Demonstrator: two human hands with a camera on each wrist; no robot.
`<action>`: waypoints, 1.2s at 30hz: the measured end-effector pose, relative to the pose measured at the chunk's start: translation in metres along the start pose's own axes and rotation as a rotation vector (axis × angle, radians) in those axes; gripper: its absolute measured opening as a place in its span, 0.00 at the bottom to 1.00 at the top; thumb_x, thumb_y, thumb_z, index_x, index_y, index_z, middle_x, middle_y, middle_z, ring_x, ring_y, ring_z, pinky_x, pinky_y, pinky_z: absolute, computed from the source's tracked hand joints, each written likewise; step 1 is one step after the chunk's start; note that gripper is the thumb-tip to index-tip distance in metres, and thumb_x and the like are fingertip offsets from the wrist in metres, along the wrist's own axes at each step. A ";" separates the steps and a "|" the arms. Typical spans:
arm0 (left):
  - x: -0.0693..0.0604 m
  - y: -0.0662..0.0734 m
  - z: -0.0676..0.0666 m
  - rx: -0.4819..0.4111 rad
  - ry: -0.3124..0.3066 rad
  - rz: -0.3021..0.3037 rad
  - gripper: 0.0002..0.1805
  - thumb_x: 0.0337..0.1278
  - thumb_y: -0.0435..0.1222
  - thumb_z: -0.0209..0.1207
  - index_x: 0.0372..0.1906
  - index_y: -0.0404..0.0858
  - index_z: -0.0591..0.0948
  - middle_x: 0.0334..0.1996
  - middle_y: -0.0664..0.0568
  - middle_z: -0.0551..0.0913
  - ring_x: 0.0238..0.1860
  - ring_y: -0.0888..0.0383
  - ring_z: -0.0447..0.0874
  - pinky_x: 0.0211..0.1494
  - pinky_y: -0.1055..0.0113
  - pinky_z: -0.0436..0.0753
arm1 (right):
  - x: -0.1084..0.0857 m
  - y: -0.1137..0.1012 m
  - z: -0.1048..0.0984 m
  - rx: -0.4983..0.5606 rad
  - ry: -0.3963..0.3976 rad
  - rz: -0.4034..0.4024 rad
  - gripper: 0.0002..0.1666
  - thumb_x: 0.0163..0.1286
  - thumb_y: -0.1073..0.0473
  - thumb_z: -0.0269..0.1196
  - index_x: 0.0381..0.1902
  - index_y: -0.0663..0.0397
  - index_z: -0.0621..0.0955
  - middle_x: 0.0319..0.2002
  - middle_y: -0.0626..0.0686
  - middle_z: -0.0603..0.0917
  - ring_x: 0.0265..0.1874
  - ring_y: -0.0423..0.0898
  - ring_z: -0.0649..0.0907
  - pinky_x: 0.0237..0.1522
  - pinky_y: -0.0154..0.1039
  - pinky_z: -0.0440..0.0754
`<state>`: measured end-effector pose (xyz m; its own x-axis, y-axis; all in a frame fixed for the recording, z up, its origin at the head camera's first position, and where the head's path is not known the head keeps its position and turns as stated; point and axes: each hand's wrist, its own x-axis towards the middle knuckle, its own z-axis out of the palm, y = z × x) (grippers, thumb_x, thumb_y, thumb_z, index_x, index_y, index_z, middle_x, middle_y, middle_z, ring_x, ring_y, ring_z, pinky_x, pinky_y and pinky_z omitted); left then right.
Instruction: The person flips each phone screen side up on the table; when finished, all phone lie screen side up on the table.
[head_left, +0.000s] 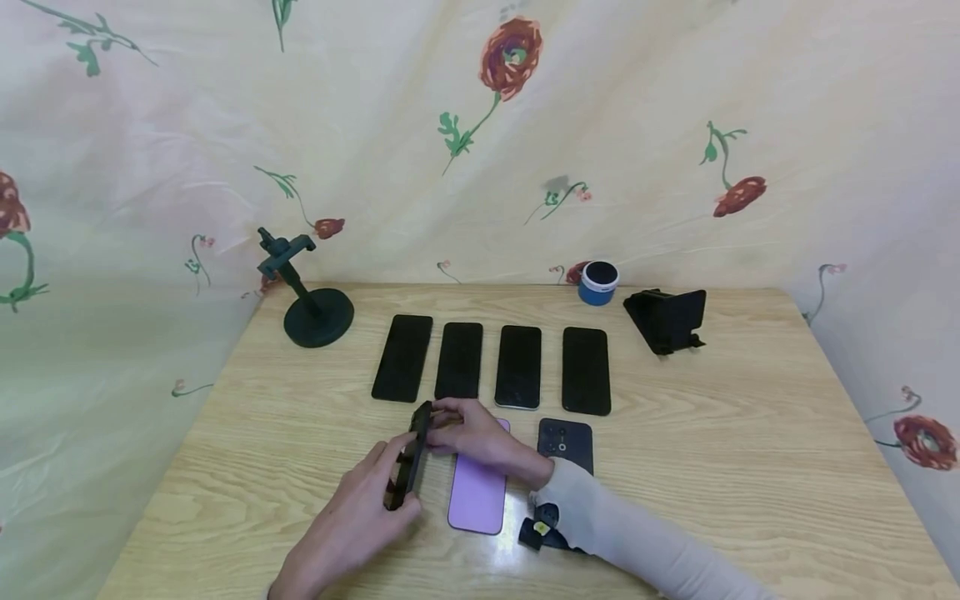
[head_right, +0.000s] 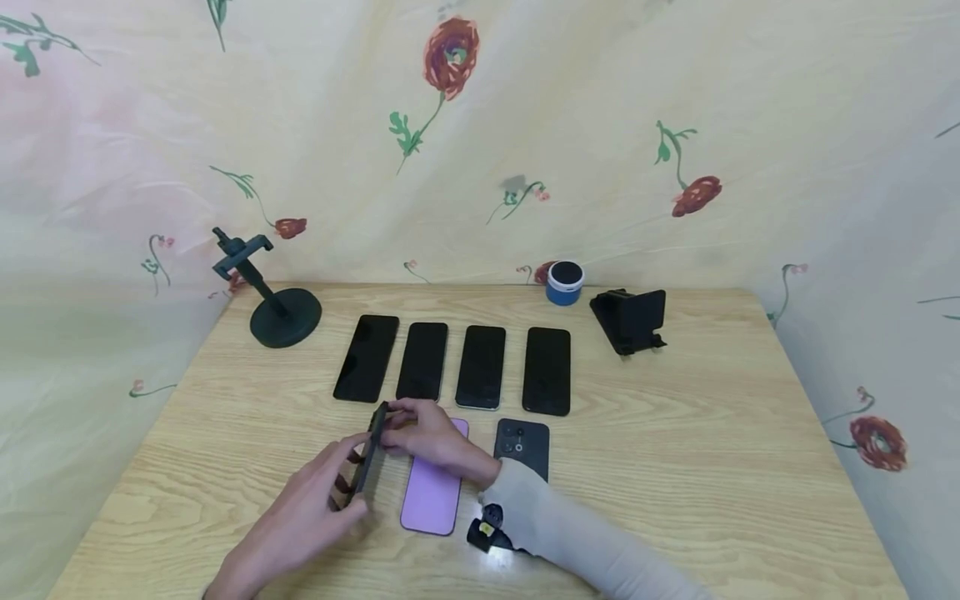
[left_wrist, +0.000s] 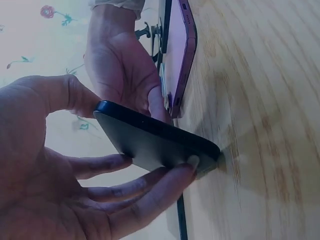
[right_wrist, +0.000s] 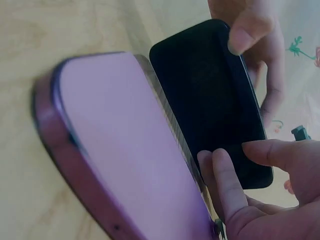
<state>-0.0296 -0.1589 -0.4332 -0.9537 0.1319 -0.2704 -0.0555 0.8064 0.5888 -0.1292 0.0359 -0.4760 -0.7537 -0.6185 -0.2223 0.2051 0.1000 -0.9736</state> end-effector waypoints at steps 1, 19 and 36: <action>0.000 -0.001 -0.001 -0.014 0.007 0.005 0.42 0.56 0.40 0.65 0.77 0.57 0.66 0.66 0.55 0.77 0.47 0.59 0.78 0.46 0.63 0.79 | 0.000 0.000 0.001 -0.003 0.006 0.005 0.31 0.74 0.66 0.64 0.72 0.68 0.72 0.58 0.69 0.84 0.53 0.55 0.89 0.55 0.42 0.88; 0.008 -0.023 -0.006 -0.404 0.042 0.108 0.37 0.57 0.25 0.63 0.71 0.50 0.70 0.53 0.40 0.85 0.37 0.63 0.86 0.39 0.69 0.85 | -0.004 -0.001 0.011 -0.378 0.196 -0.005 0.38 0.65 0.50 0.75 0.68 0.61 0.77 0.50 0.59 0.88 0.48 0.49 0.86 0.47 0.37 0.79; 0.014 -0.043 -0.012 -0.423 0.067 -0.033 0.30 0.61 0.27 0.66 0.69 0.41 0.78 0.45 0.46 0.84 0.36 0.61 0.86 0.35 0.70 0.83 | 0.000 -0.001 0.018 -0.547 0.259 -0.004 0.39 0.57 0.55 0.80 0.64 0.56 0.77 0.41 0.52 0.87 0.40 0.44 0.82 0.44 0.36 0.78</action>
<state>-0.0443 -0.1985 -0.4528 -0.9657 0.0605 -0.2525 -0.1896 0.4999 0.8451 -0.1181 0.0216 -0.4738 -0.8953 -0.4168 -0.1570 -0.0972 0.5268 -0.8444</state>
